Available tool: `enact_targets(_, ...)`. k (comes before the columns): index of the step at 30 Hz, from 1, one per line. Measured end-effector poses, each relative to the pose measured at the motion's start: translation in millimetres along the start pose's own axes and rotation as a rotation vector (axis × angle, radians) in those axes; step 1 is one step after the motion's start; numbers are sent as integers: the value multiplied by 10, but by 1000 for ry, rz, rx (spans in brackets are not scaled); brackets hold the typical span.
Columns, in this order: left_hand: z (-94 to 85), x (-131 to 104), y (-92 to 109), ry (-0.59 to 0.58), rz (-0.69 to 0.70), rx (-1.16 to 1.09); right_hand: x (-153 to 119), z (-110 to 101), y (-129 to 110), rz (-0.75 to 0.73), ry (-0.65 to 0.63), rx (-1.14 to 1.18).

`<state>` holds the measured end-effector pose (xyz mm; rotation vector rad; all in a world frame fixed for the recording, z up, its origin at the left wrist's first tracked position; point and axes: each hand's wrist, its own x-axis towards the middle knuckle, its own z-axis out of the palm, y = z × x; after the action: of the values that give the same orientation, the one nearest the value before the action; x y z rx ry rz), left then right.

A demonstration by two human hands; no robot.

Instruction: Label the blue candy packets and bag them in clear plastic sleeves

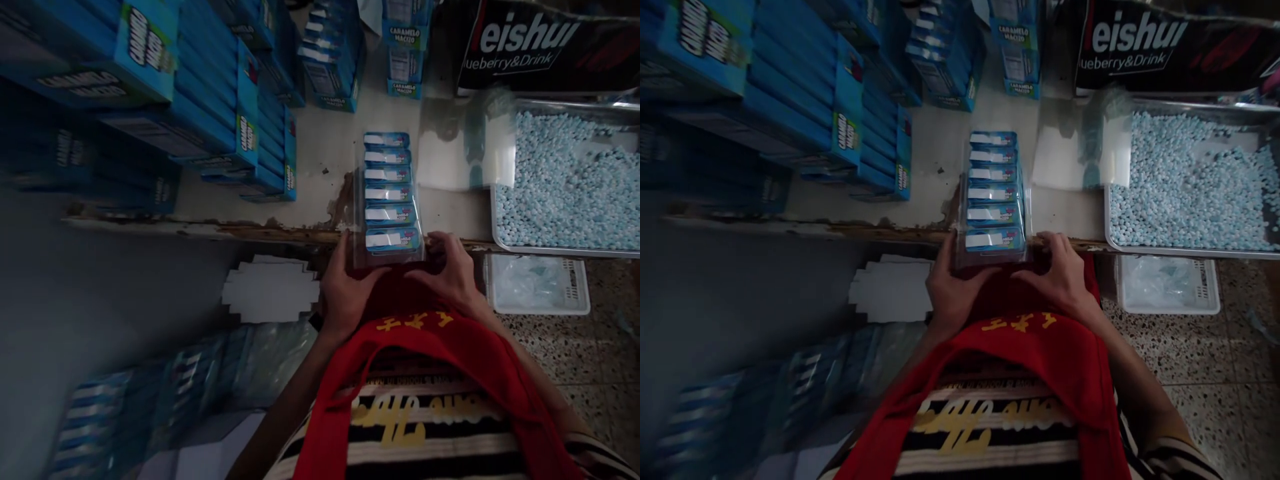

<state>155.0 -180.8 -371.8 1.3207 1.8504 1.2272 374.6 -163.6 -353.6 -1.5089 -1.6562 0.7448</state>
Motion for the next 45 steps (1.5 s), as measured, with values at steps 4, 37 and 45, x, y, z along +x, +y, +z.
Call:
enact_targets(4,60,-60,63,-135,-296,-286,8,-22,-77,-134,21,-189)
enact_targets(37,242,108,-164,-78,92,41,-69,219,156,62,-170,-131)
enact_targets(45,27,232,-156,-257,-68,-40,2,-206,-16,141,-497,-294)
